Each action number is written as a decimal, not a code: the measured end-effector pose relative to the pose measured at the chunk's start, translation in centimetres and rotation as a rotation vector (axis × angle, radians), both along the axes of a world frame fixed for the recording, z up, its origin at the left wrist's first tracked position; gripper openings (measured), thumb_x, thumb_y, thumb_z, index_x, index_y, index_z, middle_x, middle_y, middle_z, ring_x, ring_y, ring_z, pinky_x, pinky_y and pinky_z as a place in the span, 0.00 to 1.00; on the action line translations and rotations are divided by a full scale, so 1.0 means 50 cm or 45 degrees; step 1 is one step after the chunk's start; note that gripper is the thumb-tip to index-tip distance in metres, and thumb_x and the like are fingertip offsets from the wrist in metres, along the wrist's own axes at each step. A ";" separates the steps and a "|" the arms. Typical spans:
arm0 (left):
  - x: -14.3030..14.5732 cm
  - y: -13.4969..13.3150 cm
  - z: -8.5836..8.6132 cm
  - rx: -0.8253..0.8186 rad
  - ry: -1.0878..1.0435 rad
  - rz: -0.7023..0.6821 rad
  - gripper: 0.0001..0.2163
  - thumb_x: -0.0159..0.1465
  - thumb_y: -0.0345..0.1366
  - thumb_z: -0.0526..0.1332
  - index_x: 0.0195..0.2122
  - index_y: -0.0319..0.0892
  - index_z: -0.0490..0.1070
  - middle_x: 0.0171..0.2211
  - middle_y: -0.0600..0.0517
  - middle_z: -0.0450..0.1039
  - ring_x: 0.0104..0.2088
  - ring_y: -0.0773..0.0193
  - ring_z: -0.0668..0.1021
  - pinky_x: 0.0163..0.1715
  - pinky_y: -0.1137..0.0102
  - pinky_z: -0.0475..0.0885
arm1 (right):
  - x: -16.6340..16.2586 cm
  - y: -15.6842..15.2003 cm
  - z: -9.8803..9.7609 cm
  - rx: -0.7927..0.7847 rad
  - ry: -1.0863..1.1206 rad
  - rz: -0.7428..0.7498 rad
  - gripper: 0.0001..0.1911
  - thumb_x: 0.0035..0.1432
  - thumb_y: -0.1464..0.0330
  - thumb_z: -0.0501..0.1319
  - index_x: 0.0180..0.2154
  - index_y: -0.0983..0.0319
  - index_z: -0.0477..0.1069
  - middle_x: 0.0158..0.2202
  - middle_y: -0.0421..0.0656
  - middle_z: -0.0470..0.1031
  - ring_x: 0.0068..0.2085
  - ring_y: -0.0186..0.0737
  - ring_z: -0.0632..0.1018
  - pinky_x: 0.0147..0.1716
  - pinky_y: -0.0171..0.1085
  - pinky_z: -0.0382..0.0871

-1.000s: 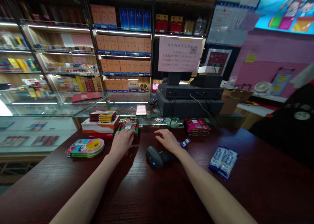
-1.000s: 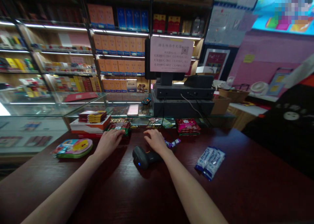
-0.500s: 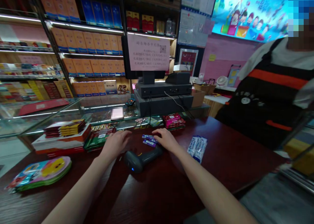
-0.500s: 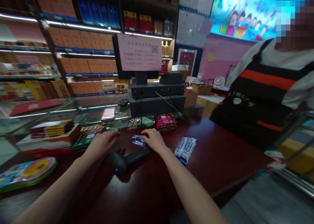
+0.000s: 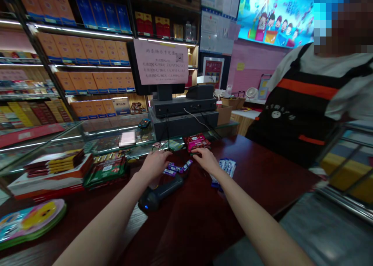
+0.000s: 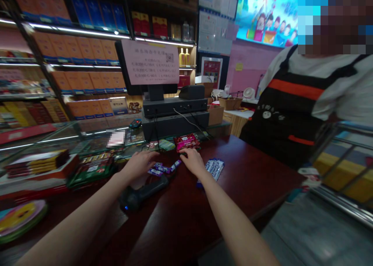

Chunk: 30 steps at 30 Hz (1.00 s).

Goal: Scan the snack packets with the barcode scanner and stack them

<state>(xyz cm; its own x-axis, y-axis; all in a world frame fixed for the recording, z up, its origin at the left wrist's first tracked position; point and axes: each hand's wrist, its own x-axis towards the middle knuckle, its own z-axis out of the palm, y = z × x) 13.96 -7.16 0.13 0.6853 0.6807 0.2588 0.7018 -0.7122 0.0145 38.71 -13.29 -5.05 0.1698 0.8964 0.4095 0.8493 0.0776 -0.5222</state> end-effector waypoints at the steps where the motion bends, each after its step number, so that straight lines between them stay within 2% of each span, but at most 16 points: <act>1: 0.014 0.001 -0.001 -0.003 0.005 -0.018 0.19 0.63 0.33 0.59 0.55 0.50 0.73 0.51 0.45 0.78 0.51 0.50 0.78 0.53 0.56 0.68 | 0.011 0.000 -0.002 0.016 -0.005 -0.017 0.13 0.61 0.69 0.61 0.46 0.56 0.78 0.49 0.41 0.80 0.51 0.45 0.76 0.53 0.44 0.68; 7: 0.097 0.010 -0.012 -0.100 0.009 -0.083 0.25 0.64 0.34 0.58 0.63 0.47 0.65 0.56 0.43 0.72 0.56 0.48 0.75 0.54 0.55 0.69 | 0.080 0.006 -0.018 0.111 0.026 -0.203 0.13 0.59 0.71 0.60 0.44 0.58 0.78 0.48 0.45 0.78 0.49 0.45 0.74 0.54 0.44 0.66; 12: 0.162 0.029 -0.056 -0.264 -0.137 -0.060 0.33 0.62 0.38 0.62 0.69 0.48 0.55 0.62 0.41 0.65 0.60 0.46 0.69 0.57 0.52 0.67 | 0.125 0.013 -0.034 0.189 0.056 -0.352 0.14 0.56 0.71 0.61 0.45 0.60 0.79 0.49 0.49 0.73 0.52 0.47 0.72 0.56 0.46 0.64; 17: 0.201 0.045 -0.095 -0.338 -0.217 -0.038 0.38 0.61 0.39 0.63 0.71 0.52 0.49 0.66 0.41 0.59 0.64 0.43 0.65 0.58 0.50 0.64 | 0.146 0.023 -0.042 0.185 0.180 -0.297 0.17 0.56 0.71 0.62 0.47 0.60 0.77 0.51 0.49 0.74 0.56 0.48 0.71 0.60 0.48 0.62; 23: 0.230 0.063 -0.124 -0.370 -0.302 -0.045 0.38 0.58 0.39 0.64 0.69 0.46 0.52 0.68 0.40 0.56 0.67 0.43 0.61 0.61 0.49 0.62 | 0.153 0.041 -0.049 0.158 0.261 -0.187 0.21 0.58 0.69 0.62 0.54 0.58 0.74 0.55 0.46 0.77 0.56 0.43 0.75 0.60 0.45 0.64; 30: 0.248 0.073 -0.138 -0.459 -0.371 -0.037 0.39 0.57 0.40 0.65 0.69 0.41 0.53 0.69 0.37 0.53 0.69 0.43 0.57 0.63 0.48 0.59 | 0.150 0.046 -0.053 0.136 0.339 -0.170 0.23 0.58 0.68 0.62 0.56 0.60 0.73 0.57 0.48 0.76 0.57 0.44 0.76 0.59 0.44 0.66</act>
<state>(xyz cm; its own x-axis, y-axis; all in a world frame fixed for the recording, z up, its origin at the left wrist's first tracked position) 26.38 -3.50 -6.79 0.6394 0.7441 0.1937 0.6114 -0.6447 0.4588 46.22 -10.98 -7.72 0.3973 0.8132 0.4253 0.6901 0.0408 -0.7226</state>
